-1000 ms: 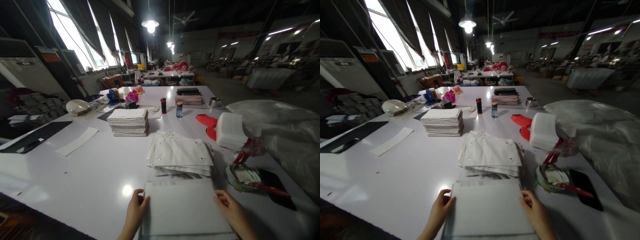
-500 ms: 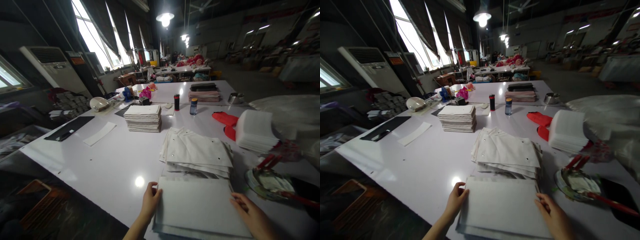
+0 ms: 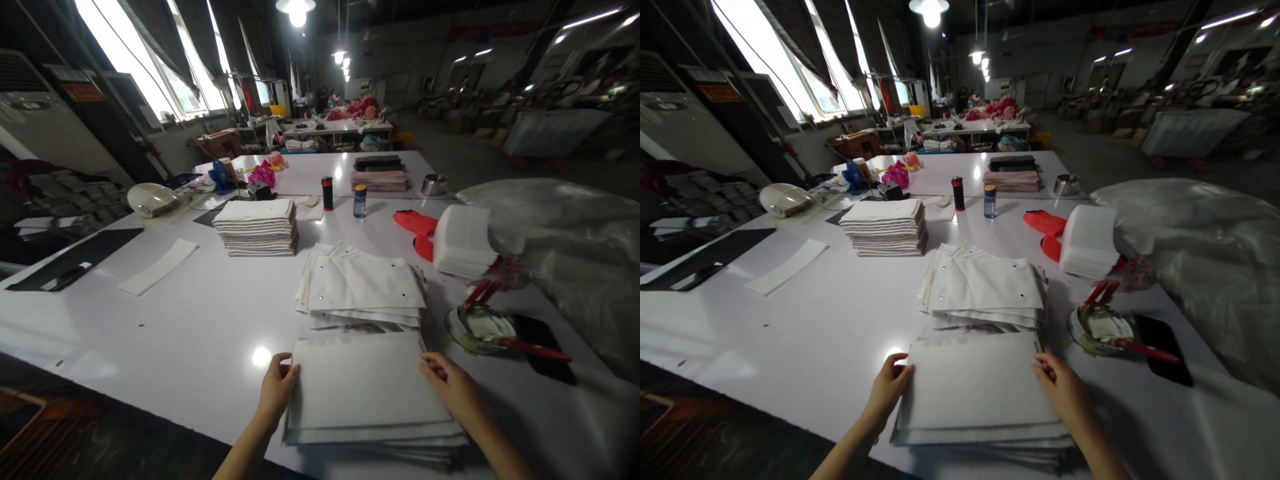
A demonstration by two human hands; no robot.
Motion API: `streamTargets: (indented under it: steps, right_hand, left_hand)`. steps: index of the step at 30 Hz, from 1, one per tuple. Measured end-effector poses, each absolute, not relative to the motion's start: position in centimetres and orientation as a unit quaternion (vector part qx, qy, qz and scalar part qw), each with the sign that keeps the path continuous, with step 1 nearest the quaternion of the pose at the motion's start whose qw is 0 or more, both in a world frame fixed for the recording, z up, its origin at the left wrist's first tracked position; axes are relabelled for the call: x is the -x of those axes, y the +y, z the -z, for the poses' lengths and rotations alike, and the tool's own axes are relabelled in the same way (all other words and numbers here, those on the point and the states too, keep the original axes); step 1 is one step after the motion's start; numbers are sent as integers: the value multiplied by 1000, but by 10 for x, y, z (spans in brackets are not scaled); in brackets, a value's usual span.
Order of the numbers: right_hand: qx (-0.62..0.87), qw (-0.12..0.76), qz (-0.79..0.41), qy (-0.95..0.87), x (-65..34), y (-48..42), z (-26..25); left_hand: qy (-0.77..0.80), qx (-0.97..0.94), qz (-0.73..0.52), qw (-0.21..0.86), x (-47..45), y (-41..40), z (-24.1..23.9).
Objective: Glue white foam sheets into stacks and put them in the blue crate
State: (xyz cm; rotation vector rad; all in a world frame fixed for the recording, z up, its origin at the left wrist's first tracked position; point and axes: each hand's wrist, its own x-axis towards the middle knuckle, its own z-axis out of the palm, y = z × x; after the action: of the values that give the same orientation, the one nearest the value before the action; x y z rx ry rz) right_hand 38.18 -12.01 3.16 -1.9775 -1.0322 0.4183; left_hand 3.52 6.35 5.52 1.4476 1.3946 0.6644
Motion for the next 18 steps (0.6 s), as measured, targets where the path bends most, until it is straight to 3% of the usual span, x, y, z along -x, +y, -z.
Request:
streamTargets:
  steps: [8,15,18]
  right_hand:
    - [787,424,-158,-419,-381,-119,-28]
    - [789,422,-154,-420,-381,-119,-24]
    - [787,424,-153,-422,-381,-120,-23]
  left_hand:
    - [569,-640,-261,446,-34,60,-55]
    - [506,-797,-285,165,-41,48,-70]
    - [416,-864,-258,115,-58,34,-75]
